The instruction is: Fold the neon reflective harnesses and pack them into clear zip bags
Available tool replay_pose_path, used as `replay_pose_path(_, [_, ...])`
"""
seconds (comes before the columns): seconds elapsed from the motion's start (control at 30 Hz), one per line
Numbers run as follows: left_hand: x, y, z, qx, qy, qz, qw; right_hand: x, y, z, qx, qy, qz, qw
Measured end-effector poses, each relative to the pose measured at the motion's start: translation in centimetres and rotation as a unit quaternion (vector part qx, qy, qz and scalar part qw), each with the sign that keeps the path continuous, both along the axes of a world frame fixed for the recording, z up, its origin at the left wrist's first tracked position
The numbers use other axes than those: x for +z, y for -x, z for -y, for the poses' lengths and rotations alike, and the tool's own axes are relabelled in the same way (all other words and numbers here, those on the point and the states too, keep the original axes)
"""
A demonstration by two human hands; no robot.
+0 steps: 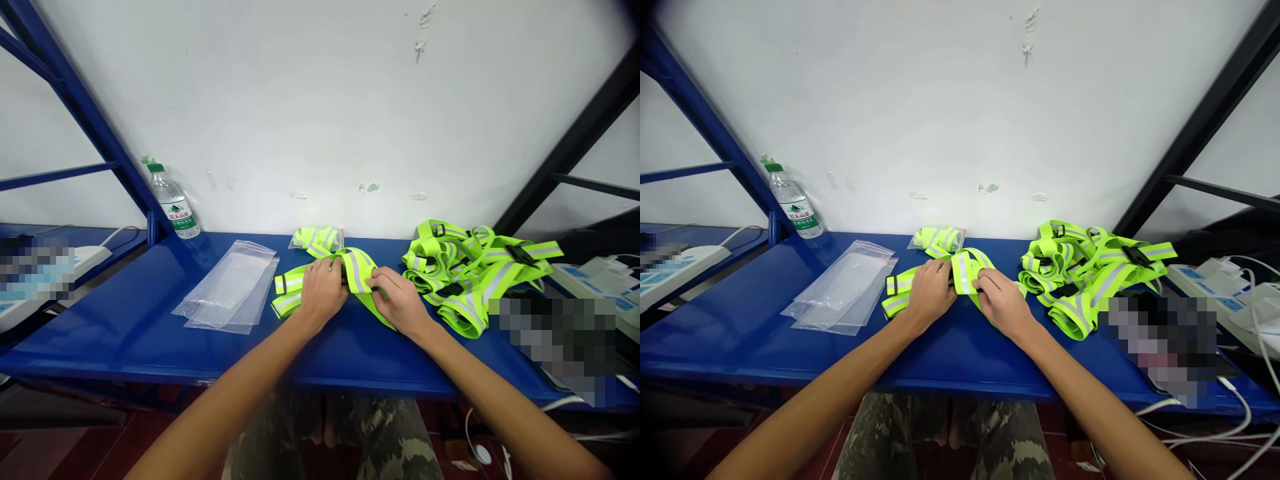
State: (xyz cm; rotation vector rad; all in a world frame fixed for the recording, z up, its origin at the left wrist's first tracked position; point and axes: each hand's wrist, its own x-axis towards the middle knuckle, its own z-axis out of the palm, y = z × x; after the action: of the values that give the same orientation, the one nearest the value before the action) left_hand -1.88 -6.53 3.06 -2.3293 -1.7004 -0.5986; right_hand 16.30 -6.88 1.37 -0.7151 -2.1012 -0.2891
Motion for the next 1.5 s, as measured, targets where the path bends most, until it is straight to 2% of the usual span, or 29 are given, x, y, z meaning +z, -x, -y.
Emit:
replay_pose_path(0.17, [-0.1,0.0,-0.1,-0.003,0.009,0.003,1.0,0.2,0.3,0.1,0.01,0.031,-0.018,0.999])
replay_pose_path(0.23, [0.0,0.0,-0.1,0.004,0.01,0.005,1.0,0.5,0.3,0.1,0.031,0.074,-0.045,0.996])
replay_pose_path(0.3, [0.0,0.0,0.0,0.006,0.01,0.001,1.0,0.7,0.3,0.1,0.051,0.155,-0.079,0.983])
replay_pose_path(0.37, [0.0,-0.1,0.1,-0.014,0.004,-0.007,1.0,0.8,0.1,-0.2,0.065,0.255,-0.139,0.955])
replay_pose_path(0.47, [0.0,-0.2,0.3,-0.085,-0.01,0.011,0.996,0.6,-0.2,-0.9,0.085,0.38,-0.282,0.877])
replay_pose_path(0.57, [0.0,0.0,0.2,-0.156,0.011,0.094,0.983,0.7,-0.8,-1.5,0.114,0.424,-0.403,0.803])
replay_pose_path(0.63, [0.1,0.2,-0.2,-0.187,0.056,0.164,0.967,0.9,-1.2,-1.6,0.136,0.434,-0.445,0.771])
replay_pose_path(0.73, [0.3,0.6,-0.7,-0.194,0.12,0.249,0.941,1.3,-1.7,-1.5,0.161,0.451,-0.474,0.739])
replay_pose_path(0.8, [0.7,0.9,-0.9,-0.191,0.126,0.274,0.934,1.7,-2.0,-1.3,0.159,0.444,-0.473,0.744])
replay_pose_path(0.83, [0.9,1.1,-0.9,-0.195,0.122,0.279,0.932,2.0,-2.1,-1.3,0.148,0.437,-0.461,0.758])
replay_pose_path(0.9, [1.5,1.3,-1.0,-0.211,0.122,0.283,0.928,2.7,-2.1,-1.2,0.101,0.42,-0.406,0.805])
replay_pose_path(0.97, [2.2,1.6,-1.0,-0.228,0.136,0.284,0.921,3.5,-2.1,-1.4,0.023,0.394,-0.326,0.859])
replay_pose_path(1.03, [3.1,1.9,-1.1,-0.244,0.162,0.276,0.916,4.4,-2.0,-1.8,-0.039,0.396,-0.245,0.884])
replay_pose_path(1.07, [3.7,1.9,-1.1,-0.253,0.182,0.268,0.912,4.8,-1.9,-2.2,-0.051,0.421,-0.209,0.881])
replay_pose_path(1.13, [4.7,2.1,-1.2,-0.281,0.234,0.247,0.897,5.4,-1.9,-3.0,-0.047,0.494,-0.152,0.854])
replay_pose_path(1.2, [5.7,2.2,-1.2,-0.307,0.264,0.238,0.883,5.7,-2.1,-3.7,-0.054,0.535,-0.124,0.834])
replay_pose_path(1.23, [6.0,2.2,-1.3,-0.311,0.26,0.24,0.882,5.8,-2.3,-4.0,-0.064,0.532,-0.124,0.835])
replay_pose_path(1.3, [6.6,2.3,-1.5,-0.31,0.23,0.242,0.89,5.9,-2.7,-4.2,-0.063,0.49,-0.15,0.856])
replay_pose_path(1.4, [7.2,2.5,-2.0,-0.315,0.198,0.235,0.898,6.5,-2.9,-3.6,0.042,0.436,-0.181,0.88])
replay_pose_path(1.47, [7.6,2.6,-2.3,-0.327,0.18,0.233,0.898,7.3,-2.7,-2.9,0.109,0.451,-0.156,0.872])
replay_pose_path(1.5, [7.9,2.6,-2.4,-0.327,0.168,0.231,0.901,7.7,-2.5,-2.5,0.12,0.461,-0.131,0.869])
